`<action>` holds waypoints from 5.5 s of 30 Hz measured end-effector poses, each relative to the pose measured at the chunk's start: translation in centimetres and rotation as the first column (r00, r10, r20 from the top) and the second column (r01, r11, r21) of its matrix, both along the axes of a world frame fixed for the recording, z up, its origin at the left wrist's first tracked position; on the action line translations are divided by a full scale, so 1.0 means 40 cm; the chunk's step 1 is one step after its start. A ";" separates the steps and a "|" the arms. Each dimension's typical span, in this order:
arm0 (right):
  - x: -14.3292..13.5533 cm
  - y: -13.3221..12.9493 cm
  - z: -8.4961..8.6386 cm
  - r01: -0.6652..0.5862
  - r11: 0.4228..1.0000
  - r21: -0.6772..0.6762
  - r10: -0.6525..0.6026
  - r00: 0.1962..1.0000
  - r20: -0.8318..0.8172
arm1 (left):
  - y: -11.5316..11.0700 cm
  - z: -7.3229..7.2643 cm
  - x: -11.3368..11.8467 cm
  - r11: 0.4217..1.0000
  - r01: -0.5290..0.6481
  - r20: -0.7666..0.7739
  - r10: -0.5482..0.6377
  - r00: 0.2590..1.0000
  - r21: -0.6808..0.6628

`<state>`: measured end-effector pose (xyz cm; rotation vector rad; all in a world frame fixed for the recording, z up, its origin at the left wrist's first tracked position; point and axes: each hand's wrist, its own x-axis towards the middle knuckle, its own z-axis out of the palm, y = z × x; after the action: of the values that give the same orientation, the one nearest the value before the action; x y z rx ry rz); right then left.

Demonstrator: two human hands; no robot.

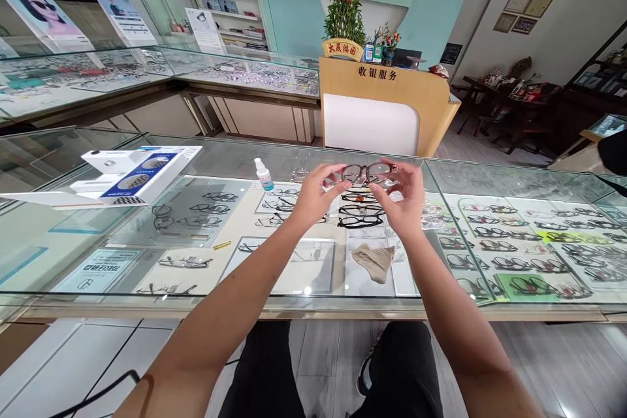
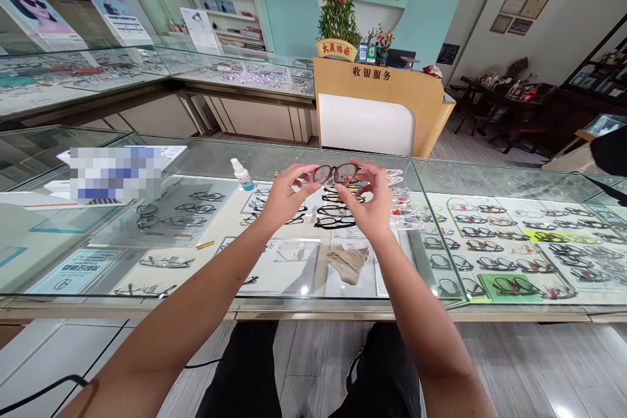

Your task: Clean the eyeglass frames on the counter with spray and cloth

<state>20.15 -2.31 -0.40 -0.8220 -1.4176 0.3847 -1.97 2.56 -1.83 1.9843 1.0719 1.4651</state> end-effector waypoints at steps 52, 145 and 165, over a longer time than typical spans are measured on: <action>-0.097 -0.064 -0.048 -0.170 0.898 0.407 -0.269 0.520 0.811 | 0.022 0.064 -0.120 0.515 0.468 0.290 -0.391 0.874 -0.718; -0.020 0.006 -0.049 0.201 0.945 0.257 -0.314 0.773 0.551 | 0.022 0.082 -0.129 0.786 -0.564 -0.921 -0.017 0.390 -0.253; -0.021 0.007 -0.046 0.222 0.956 0.193 -0.293 0.778 0.555 | 0.064 0.065 -0.134 0.757 -0.613 -0.905 0.070 0.419 -0.225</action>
<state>19.30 -2.02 -2.24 -1.0761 -1.8377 -0.1904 -7.32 5.11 0.76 2.0772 2.1666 0.0257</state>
